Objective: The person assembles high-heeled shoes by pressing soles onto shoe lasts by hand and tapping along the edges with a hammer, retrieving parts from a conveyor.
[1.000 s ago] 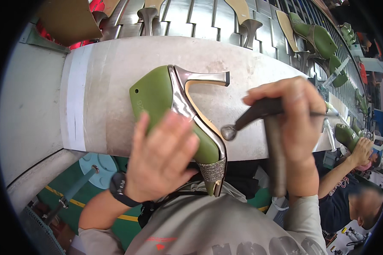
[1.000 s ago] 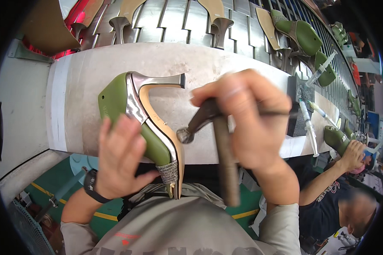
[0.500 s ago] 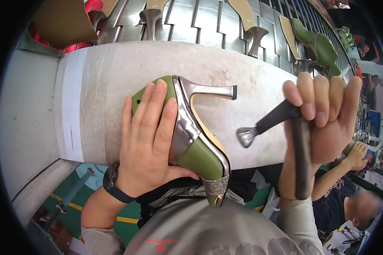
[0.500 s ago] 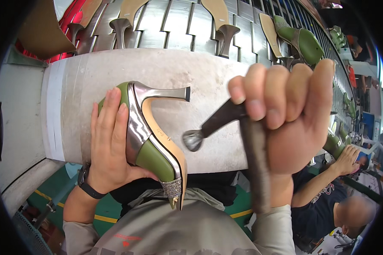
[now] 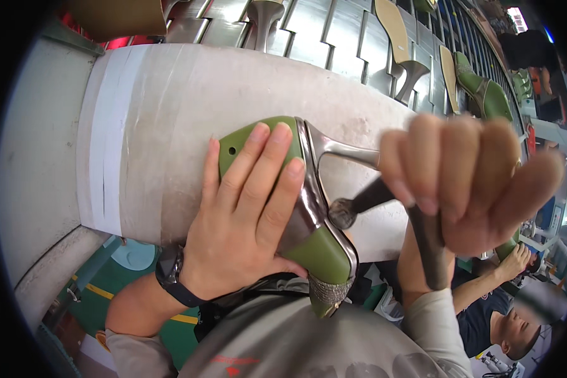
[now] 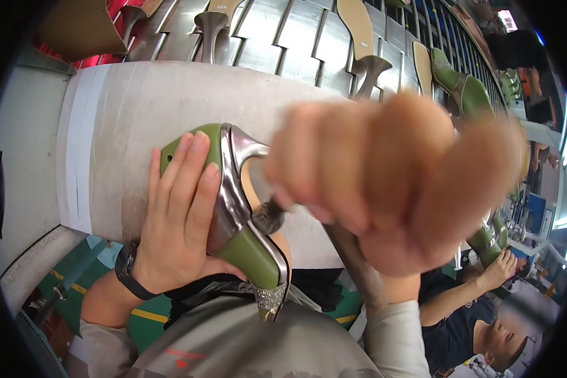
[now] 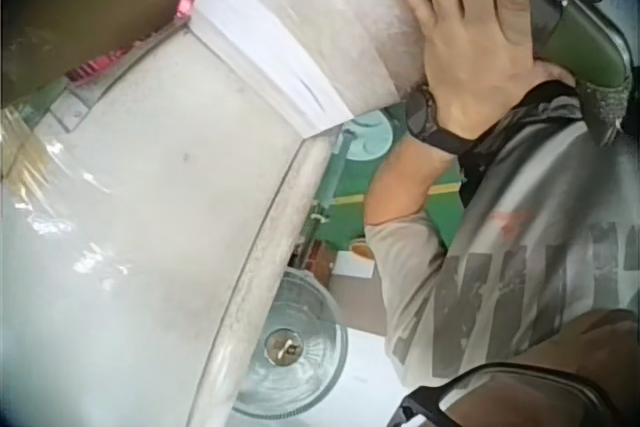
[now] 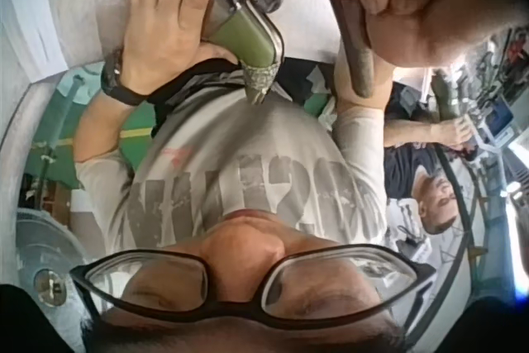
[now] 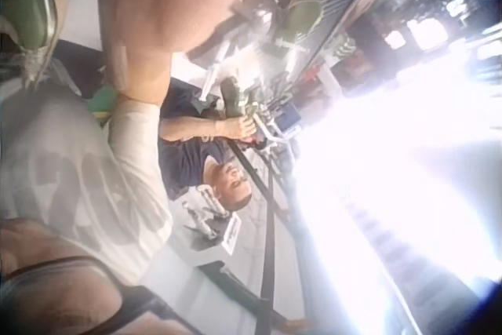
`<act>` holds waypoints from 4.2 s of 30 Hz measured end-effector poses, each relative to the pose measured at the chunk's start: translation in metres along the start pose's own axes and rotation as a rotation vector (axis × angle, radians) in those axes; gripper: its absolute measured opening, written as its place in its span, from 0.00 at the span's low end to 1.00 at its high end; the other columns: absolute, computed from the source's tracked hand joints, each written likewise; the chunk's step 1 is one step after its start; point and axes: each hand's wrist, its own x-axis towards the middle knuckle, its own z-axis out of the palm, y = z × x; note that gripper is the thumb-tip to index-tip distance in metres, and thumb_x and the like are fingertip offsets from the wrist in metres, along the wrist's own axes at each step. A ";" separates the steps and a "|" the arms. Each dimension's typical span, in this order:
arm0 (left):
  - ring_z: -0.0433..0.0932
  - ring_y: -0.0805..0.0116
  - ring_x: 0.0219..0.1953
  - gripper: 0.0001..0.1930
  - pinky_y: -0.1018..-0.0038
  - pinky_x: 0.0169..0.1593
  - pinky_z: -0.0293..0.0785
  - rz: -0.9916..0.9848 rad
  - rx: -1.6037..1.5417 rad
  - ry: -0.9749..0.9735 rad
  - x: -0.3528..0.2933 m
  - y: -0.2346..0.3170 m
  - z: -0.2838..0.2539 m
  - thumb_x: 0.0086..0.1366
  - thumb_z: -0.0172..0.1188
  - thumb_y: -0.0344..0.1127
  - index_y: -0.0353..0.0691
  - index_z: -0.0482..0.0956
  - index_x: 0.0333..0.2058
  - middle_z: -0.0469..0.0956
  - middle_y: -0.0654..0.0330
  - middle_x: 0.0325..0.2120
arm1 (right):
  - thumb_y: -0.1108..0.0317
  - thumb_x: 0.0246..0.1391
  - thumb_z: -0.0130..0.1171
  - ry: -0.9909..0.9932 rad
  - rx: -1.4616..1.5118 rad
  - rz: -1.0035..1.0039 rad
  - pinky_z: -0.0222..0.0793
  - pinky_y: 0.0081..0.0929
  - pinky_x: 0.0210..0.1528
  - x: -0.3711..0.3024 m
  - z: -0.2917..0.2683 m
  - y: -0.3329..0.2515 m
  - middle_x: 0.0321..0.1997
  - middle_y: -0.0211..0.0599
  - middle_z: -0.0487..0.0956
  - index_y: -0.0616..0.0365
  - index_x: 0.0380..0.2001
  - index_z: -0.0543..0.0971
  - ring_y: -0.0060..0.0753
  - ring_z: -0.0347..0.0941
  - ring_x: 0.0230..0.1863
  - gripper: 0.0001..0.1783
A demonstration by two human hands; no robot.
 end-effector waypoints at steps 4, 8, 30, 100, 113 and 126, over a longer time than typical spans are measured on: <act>0.54 0.38 0.78 0.69 0.29 0.74 0.46 0.018 0.015 0.020 -0.008 -0.008 0.003 0.44 0.73 0.68 0.36 0.51 0.77 0.52 0.38 0.77 | 0.35 0.77 0.29 -0.165 -0.050 0.153 0.69 0.28 0.36 0.027 0.009 0.000 0.22 0.22 0.67 0.47 0.25 0.64 0.24 0.64 0.29 0.34; 0.54 0.31 0.77 0.75 0.33 0.75 0.44 0.055 0.056 0.054 -0.005 -0.007 0.000 0.38 0.78 0.70 0.32 0.51 0.77 0.52 0.33 0.76 | 0.51 0.80 0.36 0.336 -0.134 0.097 0.75 0.49 0.57 -0.015 0.014 -0.005 0.28 0.36 0.75 0.52 0.29 0.67 0.38 0.74 0.33 0.25; 0.57 0.37 0.77 0.71 0.33 0.75 0.47 0.007 0.025 0.045 0.001 -0.001 0.000 0.40 0.76 0.68 0.34 0.53 0.77 0.55 0.37 0.76 | 0.51 0.73 0.50 0.700 -0.389 0.374 0.85 0.50 0.49 -0.051 0.044 -0.021 0.37 0.60 0.85 0.67 0.41 0.76 0.56 0.87 0.40 0.24; 0.85 0.62 0.50 0.25 0.66 0.51 0.81 -0.115 -0.737 0.028 0.113 0.008 0.033 0.71 0.69 0.39 0.29 0.77 0.59 0.85 0.49 0.49 | 0.44 0.58 0.65 0.837 -1.101 0.574 0.76 0.49 0.57 0.050 -0.077 -0.001 0.50 0.65 0.84 0.66 0.66 0.74 0.62 0.80 0.57 0.42; 0.84 0.53 0.41 0.18 0.62 0.46 0.81 0.235 -0.391 0.046 0.130 -0.008 0.049 0.60 0.74 0.37 0.36 0.84 0.46 0.85 0.53 0.38 | 0.69 0.51 0.68 0.343 -1.898 1.729 0.80 0.46 0.58 -0.079 -0.276 -0.084 0.53 0.54 0.86 0.62 0.55 0.79 0.54 0.84 0.57 0.26; 0.84 0.49 0.43 0.19 0.61 0.49 0.80 0.188 -0.304 -0.007 0.123 -0.018 0.026 0.59 0.74 0.35 0.34 0.84 0.47 0.85 0.50 0.41 | 0.65 0.57 0.57 1.429 -1.492 0.670 0.75 0.54 0.57 0.027 -0.329 -0.063 0.45 0.63 0.85 0.64 0.44 0.86 0.65 0.82 0.53 0.18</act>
